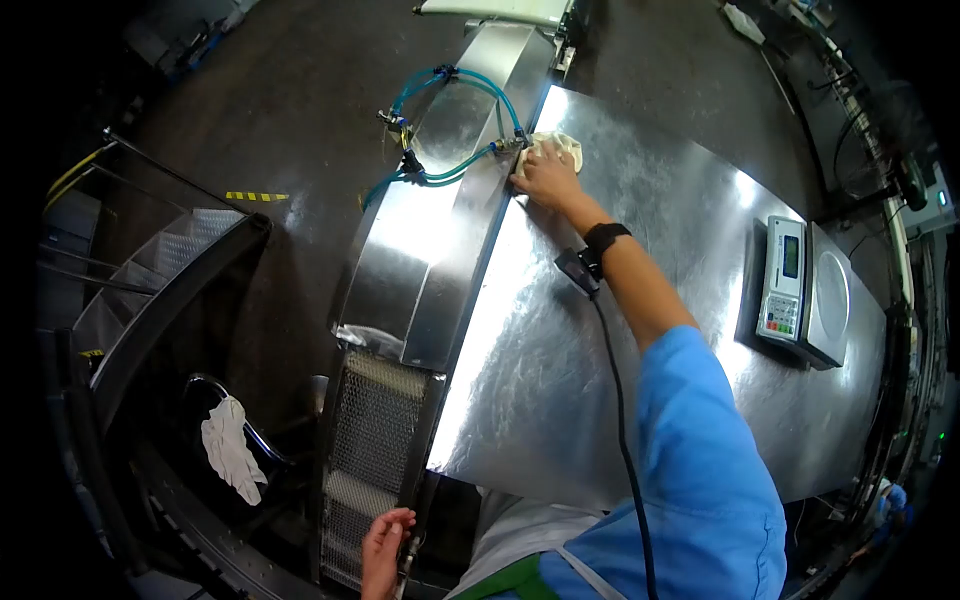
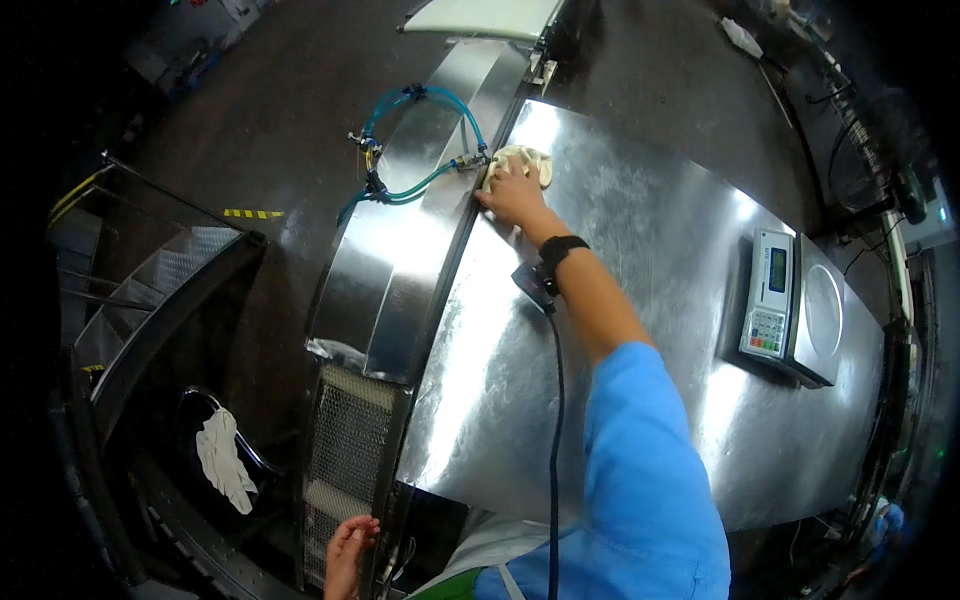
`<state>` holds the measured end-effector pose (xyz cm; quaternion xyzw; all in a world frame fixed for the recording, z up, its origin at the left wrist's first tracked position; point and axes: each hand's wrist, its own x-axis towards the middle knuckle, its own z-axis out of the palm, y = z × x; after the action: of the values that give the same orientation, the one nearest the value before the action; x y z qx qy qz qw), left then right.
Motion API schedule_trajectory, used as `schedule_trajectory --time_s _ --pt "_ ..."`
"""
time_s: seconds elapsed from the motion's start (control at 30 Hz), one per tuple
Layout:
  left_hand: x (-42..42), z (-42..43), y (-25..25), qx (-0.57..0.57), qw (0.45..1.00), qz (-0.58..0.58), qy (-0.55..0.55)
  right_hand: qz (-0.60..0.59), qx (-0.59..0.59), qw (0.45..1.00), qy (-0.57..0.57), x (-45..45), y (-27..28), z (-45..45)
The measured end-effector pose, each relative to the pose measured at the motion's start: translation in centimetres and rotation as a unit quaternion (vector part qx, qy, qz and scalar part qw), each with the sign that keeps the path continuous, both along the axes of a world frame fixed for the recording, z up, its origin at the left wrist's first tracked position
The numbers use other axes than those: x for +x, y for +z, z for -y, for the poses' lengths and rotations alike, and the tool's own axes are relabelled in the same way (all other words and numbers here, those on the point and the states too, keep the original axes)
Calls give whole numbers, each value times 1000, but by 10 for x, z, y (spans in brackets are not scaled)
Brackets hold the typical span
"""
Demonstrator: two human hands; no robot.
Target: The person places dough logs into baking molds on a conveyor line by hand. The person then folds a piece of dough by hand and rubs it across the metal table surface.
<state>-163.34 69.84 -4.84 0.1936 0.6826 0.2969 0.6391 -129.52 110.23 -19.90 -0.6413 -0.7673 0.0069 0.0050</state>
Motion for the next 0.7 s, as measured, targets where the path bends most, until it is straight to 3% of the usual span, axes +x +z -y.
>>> schedule_trajectory --time_s 0.07,0.3,0.33,0.4,0.53,0.67,0.7 --pt "-3 1 -4 0 1000 2 0 -170 103 980 -23 10 -14 1" --pt "-4 -1 -7 -16 1000 2 5 -55 244 968 -9 9 -32 -3" --pt "-5 0 -8 -16 1000 1 8 -54 242 969 -9 10 -30 -6" --pt "-6 -1 -10 -14 1000 -2 5 -42 130 990 -16 12 -26 -18" --pt "-5 -3 -3 -11 1000 -7 1 -16 77 996 -42 21 -22 -40" --pt "-5 -1 -1 -10 1000 -2 7 -43 114 992 -26 21 -25 -24" --pt "-8 0 -1 -16 1000 -3 1 -99 145 984 -32 22 -27 -17"
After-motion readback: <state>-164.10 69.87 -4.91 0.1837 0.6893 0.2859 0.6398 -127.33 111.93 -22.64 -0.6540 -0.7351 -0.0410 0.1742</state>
